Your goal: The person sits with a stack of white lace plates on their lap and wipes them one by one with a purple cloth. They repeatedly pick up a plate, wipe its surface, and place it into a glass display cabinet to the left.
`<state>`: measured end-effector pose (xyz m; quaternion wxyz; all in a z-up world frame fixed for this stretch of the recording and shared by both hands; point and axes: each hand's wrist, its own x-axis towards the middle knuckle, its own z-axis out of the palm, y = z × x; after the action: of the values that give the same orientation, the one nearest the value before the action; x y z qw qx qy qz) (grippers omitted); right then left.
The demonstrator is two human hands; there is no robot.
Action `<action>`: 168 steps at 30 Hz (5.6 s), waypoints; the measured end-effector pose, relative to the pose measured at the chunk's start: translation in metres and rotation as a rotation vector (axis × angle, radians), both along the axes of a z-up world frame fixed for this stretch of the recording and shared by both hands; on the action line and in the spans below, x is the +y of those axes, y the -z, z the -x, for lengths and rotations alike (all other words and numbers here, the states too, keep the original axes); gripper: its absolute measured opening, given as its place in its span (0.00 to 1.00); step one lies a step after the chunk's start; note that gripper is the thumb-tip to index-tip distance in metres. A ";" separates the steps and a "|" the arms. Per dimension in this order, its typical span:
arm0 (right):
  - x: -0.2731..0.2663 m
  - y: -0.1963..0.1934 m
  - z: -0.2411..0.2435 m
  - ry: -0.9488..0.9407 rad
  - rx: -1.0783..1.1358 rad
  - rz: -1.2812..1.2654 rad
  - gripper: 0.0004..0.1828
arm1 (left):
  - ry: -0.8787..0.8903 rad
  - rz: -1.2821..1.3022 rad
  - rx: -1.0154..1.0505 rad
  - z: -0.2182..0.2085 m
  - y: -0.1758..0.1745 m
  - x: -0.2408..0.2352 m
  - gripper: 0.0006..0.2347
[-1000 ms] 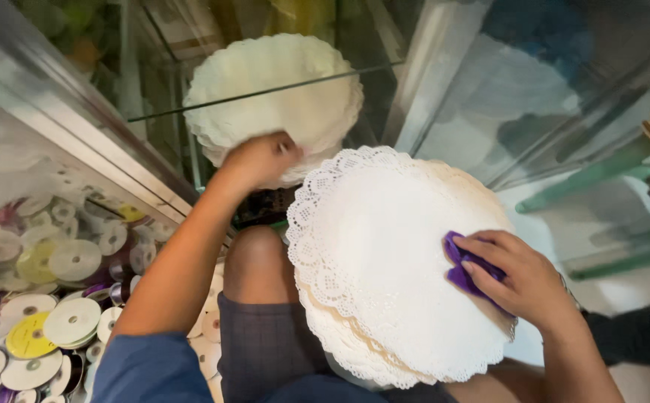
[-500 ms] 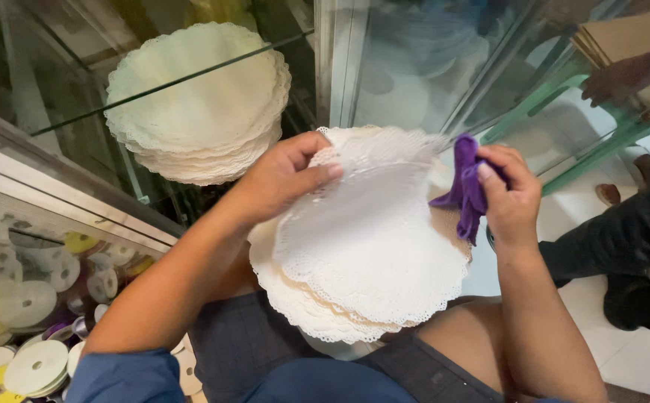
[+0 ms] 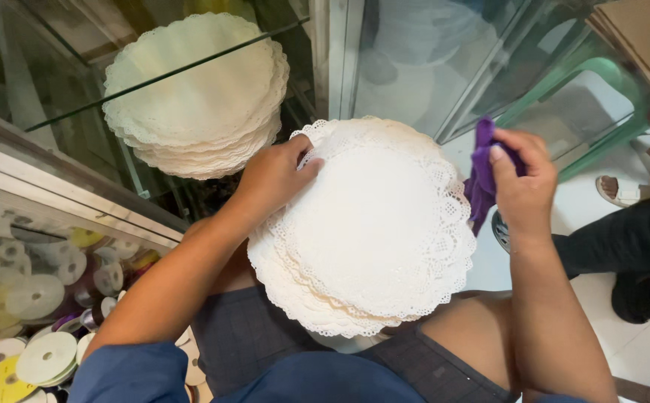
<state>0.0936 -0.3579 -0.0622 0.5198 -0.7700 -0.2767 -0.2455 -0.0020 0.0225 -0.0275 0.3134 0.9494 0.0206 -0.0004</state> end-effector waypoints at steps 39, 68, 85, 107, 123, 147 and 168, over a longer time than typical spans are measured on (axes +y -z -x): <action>0.167 -0.002 0.002 -0.630 -0.211 0.761 0.25 | 0.646 -0.089 -0.406 0.139 0.068 -0.063 0.37; 0.126 -0.018 0.070 -0.761 -0.216 0.756 0.21 | 0.607 -0.124 -0.373 0.143 0.061 -0.073 0.36; 0.178 -0.016 0.061 -0.809 -0.308 0.658 0.27 | 0.576 -0.100 -0.351 0.142 0.069 -0.076 0.37; 0.146 -0.013 0.042 -0.410 -0.198 0.875 0.21 | 0.296 -0.048 -0.195 0.083 0.061 0.010 0.22; 0.110 0.020 0.100 -0.405 -0.219 0.819 0.21 | 0.287 0.001 -0.252 0.076 0.077 0.017 0.31; 0.128 -0.007 0.096 -0.621 -0.304 0.882 0.25 | 0.252 0.062 -0.232 0.073 0.080 0.017 0.27; 0.160 -0.042 0.036 -0.489 -0.080 1.057 0.21 | -0.088 0.892 -0.227 0.050 0.113 0.029 0.16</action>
<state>0.0581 -0.1983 -0.0199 0.0958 -0.8287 -0.5510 0.0239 -0.0521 0.0512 -0.1403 0.6912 0.7142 0.0243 0.1078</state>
